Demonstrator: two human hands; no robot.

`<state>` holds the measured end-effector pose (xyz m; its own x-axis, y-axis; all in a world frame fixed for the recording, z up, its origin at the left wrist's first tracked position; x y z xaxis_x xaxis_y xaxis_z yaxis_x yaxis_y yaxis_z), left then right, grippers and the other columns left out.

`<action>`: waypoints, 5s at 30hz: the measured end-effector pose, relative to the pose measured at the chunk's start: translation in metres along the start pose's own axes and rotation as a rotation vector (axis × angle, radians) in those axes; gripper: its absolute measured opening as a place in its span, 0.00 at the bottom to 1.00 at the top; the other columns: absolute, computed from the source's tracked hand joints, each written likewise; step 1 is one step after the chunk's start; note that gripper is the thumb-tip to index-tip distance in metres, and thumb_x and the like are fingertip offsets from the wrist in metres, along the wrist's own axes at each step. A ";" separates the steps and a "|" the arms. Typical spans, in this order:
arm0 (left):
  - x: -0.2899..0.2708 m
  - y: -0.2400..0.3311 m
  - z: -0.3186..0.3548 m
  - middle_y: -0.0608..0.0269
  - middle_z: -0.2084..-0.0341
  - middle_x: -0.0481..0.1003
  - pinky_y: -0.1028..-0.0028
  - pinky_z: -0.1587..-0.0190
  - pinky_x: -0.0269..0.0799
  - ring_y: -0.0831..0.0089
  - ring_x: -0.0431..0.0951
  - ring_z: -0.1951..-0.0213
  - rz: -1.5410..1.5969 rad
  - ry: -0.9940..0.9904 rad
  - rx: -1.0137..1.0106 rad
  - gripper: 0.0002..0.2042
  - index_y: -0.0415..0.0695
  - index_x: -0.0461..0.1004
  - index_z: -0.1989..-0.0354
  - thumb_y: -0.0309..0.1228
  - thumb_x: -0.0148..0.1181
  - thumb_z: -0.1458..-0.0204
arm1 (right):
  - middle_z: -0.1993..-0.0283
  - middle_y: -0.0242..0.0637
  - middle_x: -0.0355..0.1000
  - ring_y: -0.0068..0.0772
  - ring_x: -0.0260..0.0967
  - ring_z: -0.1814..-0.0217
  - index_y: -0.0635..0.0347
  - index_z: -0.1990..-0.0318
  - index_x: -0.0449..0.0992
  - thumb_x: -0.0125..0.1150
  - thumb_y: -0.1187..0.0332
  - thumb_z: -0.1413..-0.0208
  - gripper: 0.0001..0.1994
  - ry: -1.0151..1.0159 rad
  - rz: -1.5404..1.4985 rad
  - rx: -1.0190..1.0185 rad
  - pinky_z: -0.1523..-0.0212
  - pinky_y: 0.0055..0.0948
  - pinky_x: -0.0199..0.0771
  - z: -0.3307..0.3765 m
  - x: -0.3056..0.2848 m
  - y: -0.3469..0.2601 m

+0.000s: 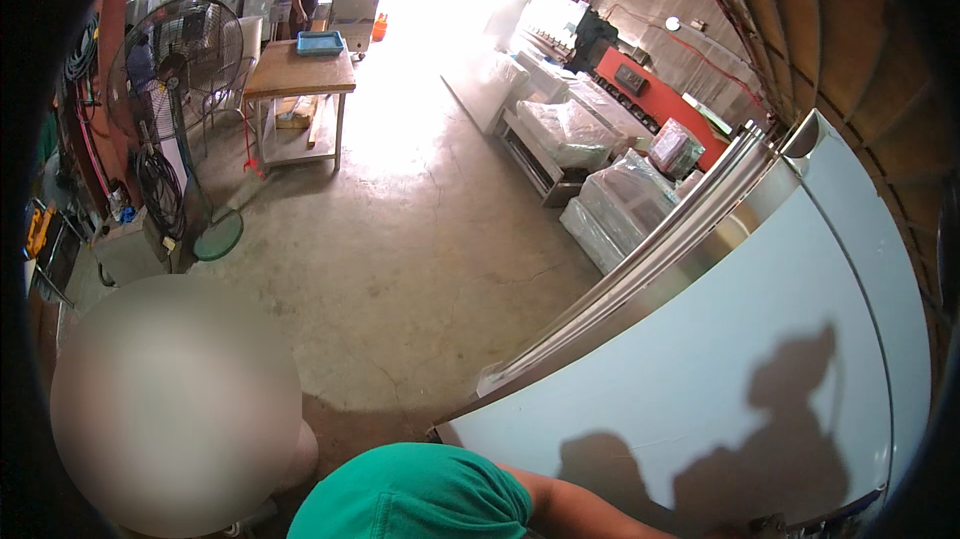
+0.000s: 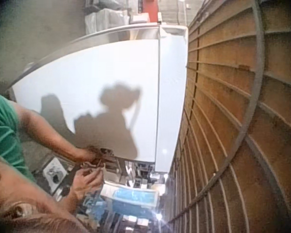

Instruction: The person uses a T-handle hex wrench to tighten screws on metal hinges attached to a large white panel. They repeatedly adjust the tool and reposition their hands to secure the hinge at different points along the panel edge.

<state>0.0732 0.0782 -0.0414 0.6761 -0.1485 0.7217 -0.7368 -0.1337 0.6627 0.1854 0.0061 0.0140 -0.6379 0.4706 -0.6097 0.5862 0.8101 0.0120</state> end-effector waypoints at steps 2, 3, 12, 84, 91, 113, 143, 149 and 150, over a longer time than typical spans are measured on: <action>0.000 -0.001 0.000 0.63 0.64 0.79 0.70 0.58 0.74 0.73 0.77 0.63 -0.001 -0.001 -0.002 0.16 0.42 0.78 0.59 0.42 0.52 0.36 | 0.67 0.39 0.74 0.36 0.70 0.70 0.61 0.59 0.76 0.55 0.57 0.35 0.15 -0.008 -0.046 0.023 0.64 0.40 0.72 -0.001 0.002 0.003; 0.001 -0.001 -0.001 0.63 0.64 0.79 0.70 0.58 0.74 0.73 0.77 0.64 0.001 -0.007 -0.006 0.16 0.42 0.78 0.59 0.42 0.52 0.36 | 0.67 0.39 0.74 0.36 0.70 0.70 0.61 0.59 0.76 0.56 0.57 0.35 0.15 -0.015 -0.070 0.042 0.64 0.40 0.72 -0.001 0.003 0.004; 0.001 0.002 -0.002 0.63 0.65 0.79 0.70 0.60 0.74 0.73 0.77 0.64 0.028 -0.016 -0.012 0.15 0.43 0.78 0.59 0.41 0.52 0.37 | 0.67 0.39 0.75 0.35 0.70 0.70 0.61 0.59 0.75 0.58 0.57 0.36 0.14 -0.028 -0.773 0.643 0.64 0.39 0.74 0.007 0.012 0.036; -0.006 -0.003 0.016 0.68 0.66 0.76 0.67 0.54 0.70 0.71 0.75 0.60 0.088 -0.015 -0.003 0.13 0.48 0.72 0.56 0.44 0.55 0.36 | 0.56 0.42 0.76 0.42 0.77 0.60 0.61 0.54 0.78 0.64 0.70 0.44 0.11 0.175 0.181 0.126 0.60 0.34 0.78 0.024 -0.027 -0.002; 0.003 0.002 0.019 0.69 0.66 0.77 0.72 0.65 0.73 0.72 0.77 0.63 0.178 0.078 -0.148 0.14 0.47 0.73 0.57 0.45 0.53 0.36 | 0.52 0.43 0.75 0.42 0.75 0.52 0.63 0.51 0.77 0.58 0.61 0.41 0.17 -0.039 0.681 -0.293 0.45 0.43 0.72 0.003 -0.020 0.004; -0.058 -0.005 0.067 0.51 0.63 0.81 0.66 0.49 0.69 0.65 0.80 0.59 -0.162 0.109 -0.003 0.29 0.32 0.71 0.45 0.50 0.40 0.33 | 0.77 0.44 0.76 0.39 0.76 0.80 0.62 0.66 0.74 0.46 0.46 0.32 0.25 0.345 -1.623 1.284 0.78 0.38 0.79 0.002 0.032 -0.007; -0.039 -0.237 0.240 0.56 0.50 0.77 0.65 0.41 0.67 0.68 0.74 0.46 -0.416 0.424 -0.380 0.28 0.36 0.73 0.45 0.50 0.40 0.31 | 0.75 0.33 0.69 0.22 0.64 0.75 0.64 0.58 0.75 0.44 0.59 0.29 0.17 -0.327 -1.163 0.812 0.74 0.28 0.65 0.354 0.019 0.006; -0.033 -0.231 0.223 0.55 0.61 0.80 0.66 0.49 0.74 0.67 0.79 0.55 -0.611 0.453 -0.300 0.28 0.32 0.78 0.55 0.50 0.43 0.32 | 0.79 0.33 0.63 0.24 0.64 0.76 0.62 0.55 0.74 0.44 0.61 0.30 0.15 -0.319 -1.359 1.025 0.75 0.31 0.64 0.334 0.010 0.004; -0.035 -0.233 0.226 0.57 0.62 0.81 0.66 0.49 0.73 0.68 0.79 0.56 -0.577 0.460 -0.283 0.27 0.33 0.78 0.56 0.49 0.42 0.31 | 0.79 0.31 0.62 0.23 0.62 0.76 0.62 0.55 0.74 0.45 0.62 0.30 0.14 -0.323 -1.383 1.007 0.75 0.31 0.63 0.334 0.008 0.003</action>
<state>0.2206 -0.1072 -0.2658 0.9297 0.2970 0.2179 -0.2830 0.1973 0.9386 0.3486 -0.1048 -0.2556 -0.8511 -0.5074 0.1351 -0.1242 -0.0553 -0.9907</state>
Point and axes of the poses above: each hand's wrist, its own z-axis away from the middle knuckle, its own x-axis out of the palm, y = z × x, the point moved 3 cm from there along -z, towards the middle knuckle
